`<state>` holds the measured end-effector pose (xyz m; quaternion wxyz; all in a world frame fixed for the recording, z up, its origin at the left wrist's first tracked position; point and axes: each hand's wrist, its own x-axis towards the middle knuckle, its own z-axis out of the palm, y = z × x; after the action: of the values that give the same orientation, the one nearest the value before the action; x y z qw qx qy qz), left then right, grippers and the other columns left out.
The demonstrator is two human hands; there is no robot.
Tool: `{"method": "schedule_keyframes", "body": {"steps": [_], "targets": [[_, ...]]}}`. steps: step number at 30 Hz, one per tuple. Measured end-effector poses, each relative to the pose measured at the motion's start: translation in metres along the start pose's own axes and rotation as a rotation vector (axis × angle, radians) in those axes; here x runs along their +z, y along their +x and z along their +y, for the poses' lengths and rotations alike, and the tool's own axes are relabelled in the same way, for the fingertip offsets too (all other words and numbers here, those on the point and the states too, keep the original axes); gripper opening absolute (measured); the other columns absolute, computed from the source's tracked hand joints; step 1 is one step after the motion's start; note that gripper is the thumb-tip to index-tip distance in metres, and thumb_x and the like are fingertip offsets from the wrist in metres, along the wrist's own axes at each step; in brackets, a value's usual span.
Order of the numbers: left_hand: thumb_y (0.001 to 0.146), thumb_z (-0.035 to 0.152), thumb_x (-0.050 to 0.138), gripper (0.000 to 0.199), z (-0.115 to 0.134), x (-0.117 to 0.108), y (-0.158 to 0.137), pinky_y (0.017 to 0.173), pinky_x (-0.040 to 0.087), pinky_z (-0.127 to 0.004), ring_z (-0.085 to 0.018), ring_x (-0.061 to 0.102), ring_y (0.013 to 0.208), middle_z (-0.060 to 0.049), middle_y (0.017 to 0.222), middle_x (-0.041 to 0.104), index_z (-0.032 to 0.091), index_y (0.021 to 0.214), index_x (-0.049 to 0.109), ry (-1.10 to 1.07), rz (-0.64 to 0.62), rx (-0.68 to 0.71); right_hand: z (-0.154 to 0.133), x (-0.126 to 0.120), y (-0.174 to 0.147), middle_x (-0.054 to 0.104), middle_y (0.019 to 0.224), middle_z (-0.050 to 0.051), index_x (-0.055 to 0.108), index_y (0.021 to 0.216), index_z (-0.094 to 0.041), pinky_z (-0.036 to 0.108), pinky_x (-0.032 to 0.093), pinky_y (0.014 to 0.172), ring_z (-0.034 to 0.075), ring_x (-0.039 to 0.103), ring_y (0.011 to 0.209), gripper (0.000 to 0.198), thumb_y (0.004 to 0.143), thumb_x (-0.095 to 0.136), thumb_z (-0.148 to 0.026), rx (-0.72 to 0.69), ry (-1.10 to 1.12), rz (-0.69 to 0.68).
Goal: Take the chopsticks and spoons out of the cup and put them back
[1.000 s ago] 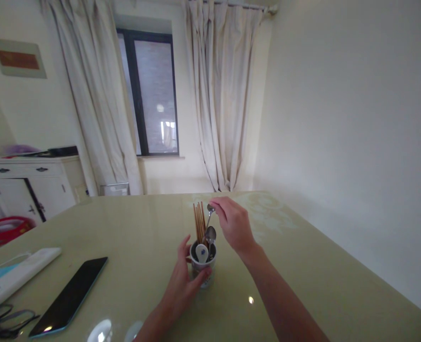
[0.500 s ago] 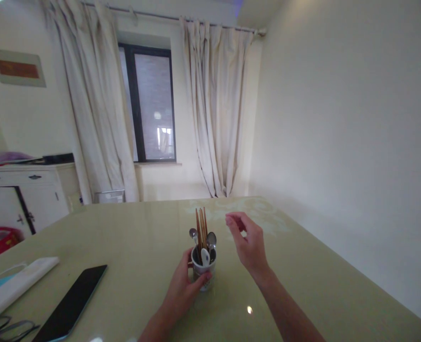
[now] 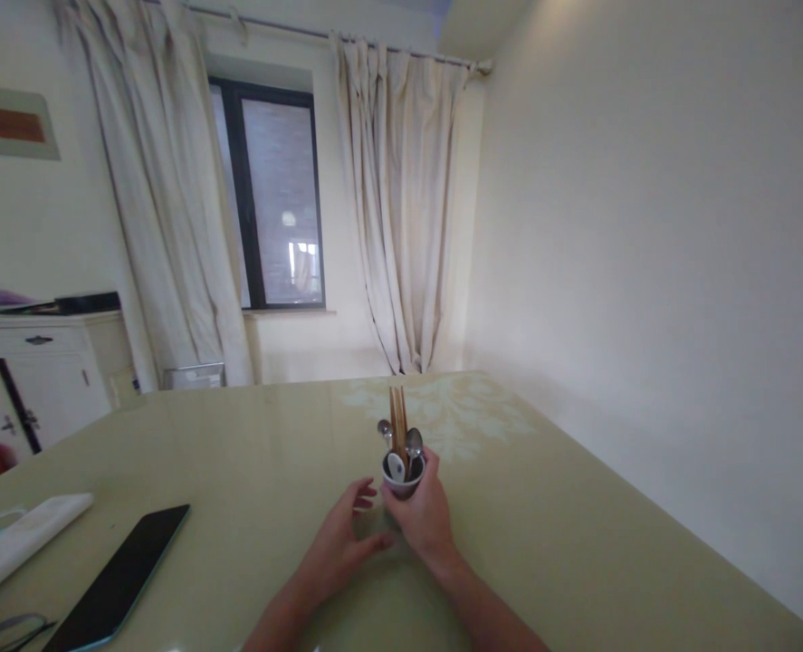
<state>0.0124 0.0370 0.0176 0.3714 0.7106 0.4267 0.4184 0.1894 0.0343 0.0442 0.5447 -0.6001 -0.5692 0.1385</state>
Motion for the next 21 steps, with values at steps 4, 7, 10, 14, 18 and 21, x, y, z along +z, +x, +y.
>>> {"method": "schedule_keyframes", "body": {"steps": [4,7,10,14,18,21], "targets": [[0.078,0.043,0.081,0.071,-0.005,-0.004,0.001,0.103,0.052,-0.044,-0.027,0.068,0.11,-0.013,0.131,0.068,0.02,0.14,0.054,0.041,0.021,-0.028,0.024,-0.033,0.033,0.078,0.113,0.017,0.043,0.142,-0.015,0.041,0.06,0.082,0.035,0.078,0.1,0.078,0.076,0.074,-0.044,0.128,-0.097,0.135],[0.079,0.047,0.079,0.067,-0.005,-0.005,0.001,0.101,0.054,-0.044,-0.026,0.068,0.105,-0.012,0.126,0.07,0.022,0.137,0.056,0.046,0.036,-0.031,0.043,-0.057,0.053,0.079,0.111,0.017,0.044,0.142,-0.015,0.041,0.059,0.079,0.036,0.078,0.097,0.079,0.075,0.074,-0.048,0.184,-0.163,0.205],[0.081,0.048,0.076,0.063,-0.006,-0.005,0.002,0.099,0.055,-0.044,-0.025,0.069,0.102,-0.011,0.12,0.071,0.022,0.134,0.056,0.04,0.049,-0.029,0.057,-0.07,0.064,0.078,0.11,0.018,0.045,0.141,-0.015,0.042,0.058,0.078,0.037,0.078,0.095,0.079,0.076,0.072,-0.051,0.201,-0.178,0.231],[0.087,0.051,0.069,0.054,-0.007,-0.005,0.004,0.098,0.055,-0.041,-0.024,0.071,0.099,-0.008,0.109,0.073,0.022,0.13,0.058,0.029,0.05,-0.028,0.059,-0.075,0.068,0.07,0.131,0.026,0.04,0.147,-0.011,0.05,0.056,0.091,0.042,0.071,0.114,0.097,0.072,0.079,-0.059,0.143,-0.181,0.295],[0.095,0.057,0.057,0.039,0.002,-0.005,0.002,0.086,0.055,-0.034,-0.022,0.068,0.09,-0.006,0.096,0.072,0.021,0.108,0.063,0.115,0.056,-0.008,0.041,-0.074,0.056,0.048,0.154,0.034,0.032,0.157,-0.009,0.066,0.039,0.111,0.049,0.048,0.141,0.106,0.08,0.074,-0.069,-0.115,-0.253,0.539],[0.101,0.054,0.046,0.041,0.011,-0.001,-0.003,0.071,0.05,-0.03,-0.018,0.059,0.072,-0.002,0.076,0.064,0.021,0.081,0.06,0.315,0.049,0.058,0.018,-0.059,0.028,0.048,0.157,0.025,0.026,0.162,-0.016,0.063,0.033,0.117,0.04,0.045,0.145,0.081,0.099,0.058,-0.056,-0.397,-0.167,0.396]]}}
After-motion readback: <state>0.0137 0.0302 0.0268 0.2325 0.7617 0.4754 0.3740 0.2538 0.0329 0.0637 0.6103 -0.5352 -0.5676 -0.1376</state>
